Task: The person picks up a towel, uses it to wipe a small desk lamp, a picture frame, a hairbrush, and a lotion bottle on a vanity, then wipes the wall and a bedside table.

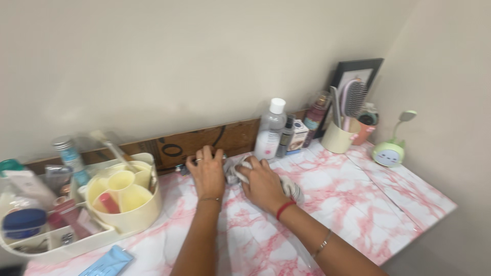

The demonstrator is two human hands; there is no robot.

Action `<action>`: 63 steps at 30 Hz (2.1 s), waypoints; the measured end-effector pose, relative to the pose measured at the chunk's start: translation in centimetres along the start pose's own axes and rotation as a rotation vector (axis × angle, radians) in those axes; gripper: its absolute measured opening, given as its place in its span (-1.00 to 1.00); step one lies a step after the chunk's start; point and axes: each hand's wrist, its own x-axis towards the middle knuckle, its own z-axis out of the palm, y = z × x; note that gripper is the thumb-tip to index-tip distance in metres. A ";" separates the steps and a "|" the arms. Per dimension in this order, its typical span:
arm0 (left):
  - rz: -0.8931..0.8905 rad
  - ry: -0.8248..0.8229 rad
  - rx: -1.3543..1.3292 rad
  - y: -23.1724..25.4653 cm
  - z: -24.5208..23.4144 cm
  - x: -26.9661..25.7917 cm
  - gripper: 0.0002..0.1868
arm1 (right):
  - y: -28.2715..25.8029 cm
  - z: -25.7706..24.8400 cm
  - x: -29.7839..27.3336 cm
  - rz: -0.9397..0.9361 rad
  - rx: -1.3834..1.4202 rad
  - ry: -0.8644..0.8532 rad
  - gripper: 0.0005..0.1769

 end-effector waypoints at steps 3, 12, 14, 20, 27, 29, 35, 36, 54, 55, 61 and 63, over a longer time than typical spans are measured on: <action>0.006 0.000 0.018 0.1 -0.4 0.0 -0.82 | 1.0 -1.8 -2.1 0.061 0.002 -0.030 -0.52; 0.004 -0.015 0.044 0.2 -0.2 -0.1 -0.82 | 13.8 -5.5 -6.0 0.324 -0.232 -0.020 -0.47; 0.005 -0.016 0.039 0.2 -0.1 -0.1 -0.81 | 17.2 -6.2 -6.5 0.352 -0.276 0.001 -0.48; 0.003 0.019 0.031 0.2 0.0 -0.3 -0.76 | 21.7 -6.0 -5.7 0.503 -0.328 0.102 -0.56; -0.007 0.021 -0.036 0.5 -0.8 -1.0 -0.57 | 16.7 -5.6 -7.2 0.467 -0.210 0.086 -0.54; 0.009 0.053 -0.054 0.6 -1.9 -1.4 -0.52 | 13.3 -5.2 -7.5 0.402 -0.174 0.098 -0.53; 0.058 0.167 -0.144 0.8 -8.7 -2.8 -0.55 | 0.2 -2.8 -6.8 0.176 0.016 -0.003 -0.51; 0.035 0.081 -0.146 0.5 -10.2 -3.4 -0.61 | -2.1 -2.2 -6.6 0.130 0.047 -0.015 -0.51; -0.056 -0.421 0.162 -12.4 -30.0 -13.3 -0.49 | -15.7 5.6 1.0 0.181 0.052 -0.003 -0.62; -0.053 -0.443 0.223 -12.5 -30.4 -13.2 -0.49 | -15.8 5.9 1.4 0.207 0.043 0.003 -0.59; -0.043 -0.579 0.109 -14.8 -30.0 -14.0 -0.35 | -15.5 6.2 1.9 0.228 0.057 -0.010 -0.54; -0.057 -0.616 0.094 -16.3 -29.1 -13.5 -0.56 | -15.6 6.1 1.7 0.246 0.069 -0.033 -0.54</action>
